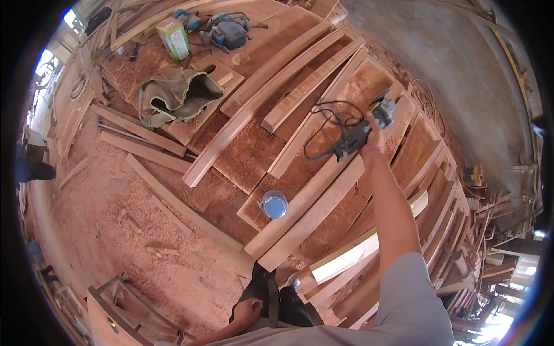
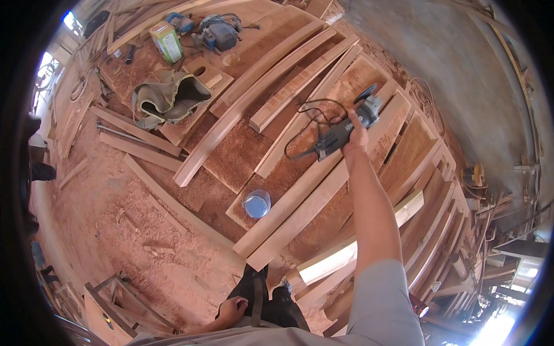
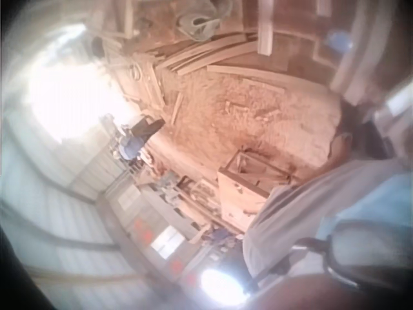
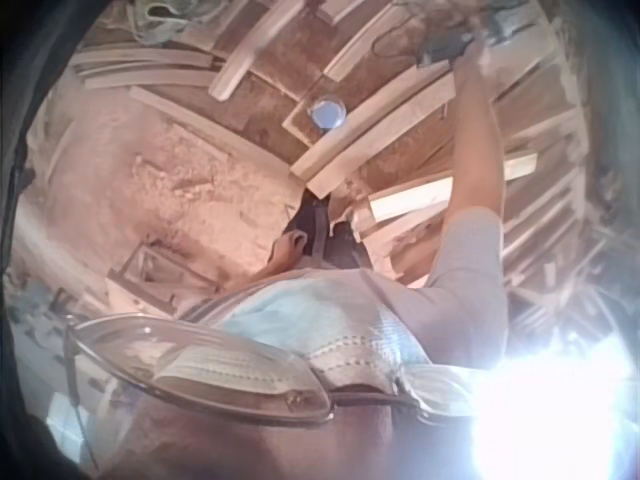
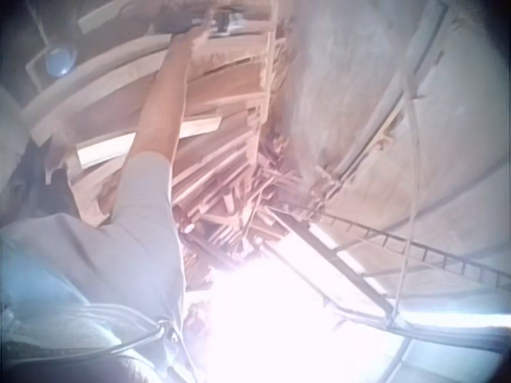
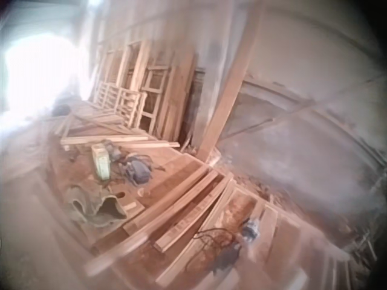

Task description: The person uses an angle grinder with a sanding disc to smooth the surface of a large wooden panel. They move the tool along the edges and across the face of the panel, generating sawdust. The person briefly pauses to wipe the surface with their hand and reposition the tool before continuing the sanding process.

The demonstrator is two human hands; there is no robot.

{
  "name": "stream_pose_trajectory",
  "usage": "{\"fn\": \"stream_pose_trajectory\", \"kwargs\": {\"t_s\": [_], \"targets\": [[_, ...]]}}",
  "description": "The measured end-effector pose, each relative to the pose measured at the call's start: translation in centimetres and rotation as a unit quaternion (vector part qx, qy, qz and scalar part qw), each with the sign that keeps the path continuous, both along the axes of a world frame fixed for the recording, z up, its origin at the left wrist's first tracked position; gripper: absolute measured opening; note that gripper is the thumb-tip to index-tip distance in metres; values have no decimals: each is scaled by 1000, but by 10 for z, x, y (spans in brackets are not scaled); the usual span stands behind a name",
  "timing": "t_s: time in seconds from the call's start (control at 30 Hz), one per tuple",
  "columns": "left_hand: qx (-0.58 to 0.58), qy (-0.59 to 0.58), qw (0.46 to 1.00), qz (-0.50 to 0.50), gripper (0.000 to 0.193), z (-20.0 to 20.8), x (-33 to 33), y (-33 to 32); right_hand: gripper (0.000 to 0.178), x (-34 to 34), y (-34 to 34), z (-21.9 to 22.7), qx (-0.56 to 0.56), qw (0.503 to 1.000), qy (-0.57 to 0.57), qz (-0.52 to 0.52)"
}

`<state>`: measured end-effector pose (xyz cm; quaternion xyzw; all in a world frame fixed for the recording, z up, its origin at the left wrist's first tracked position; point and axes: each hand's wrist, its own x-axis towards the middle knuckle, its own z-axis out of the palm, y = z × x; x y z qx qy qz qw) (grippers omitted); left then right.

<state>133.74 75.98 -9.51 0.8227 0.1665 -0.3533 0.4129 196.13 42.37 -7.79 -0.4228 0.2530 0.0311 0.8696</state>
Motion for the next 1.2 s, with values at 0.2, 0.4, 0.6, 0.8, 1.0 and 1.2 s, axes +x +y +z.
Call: {"fn": "stream_pose_trajectory", "kwargs": {"t_s": [0.2, 0.4, 0.6, 0.8, 1.0, 1.2], "targets": [[1, 38, 998, 51, 22, 9, 1, 4, 23, -7, 16, -122, 20, 995, 90, -26], [34, 63, 996, 45, 21, -22, -36, 6, 28, 3, 7, -181, -51, 994, 93, -20], [-2, -1, 997, 75, 14, -47, -61, 5, 36, 21, -1, -205, -155, 982, 88, -55], [-85, 46, 986, 138, 15, -41, -53, 16, 36, 16, 18, -224, -195, 967, 139, -92], [-101, 91, 977, 165, 20, -48, -53, 16, 35, 25, 3, -253, -204, 961, 149, -110], [-103, 137, 965, 196, 22, -49, -56, 18, 40, 34, 10, -260, -223, 950, 203, -87]]}}
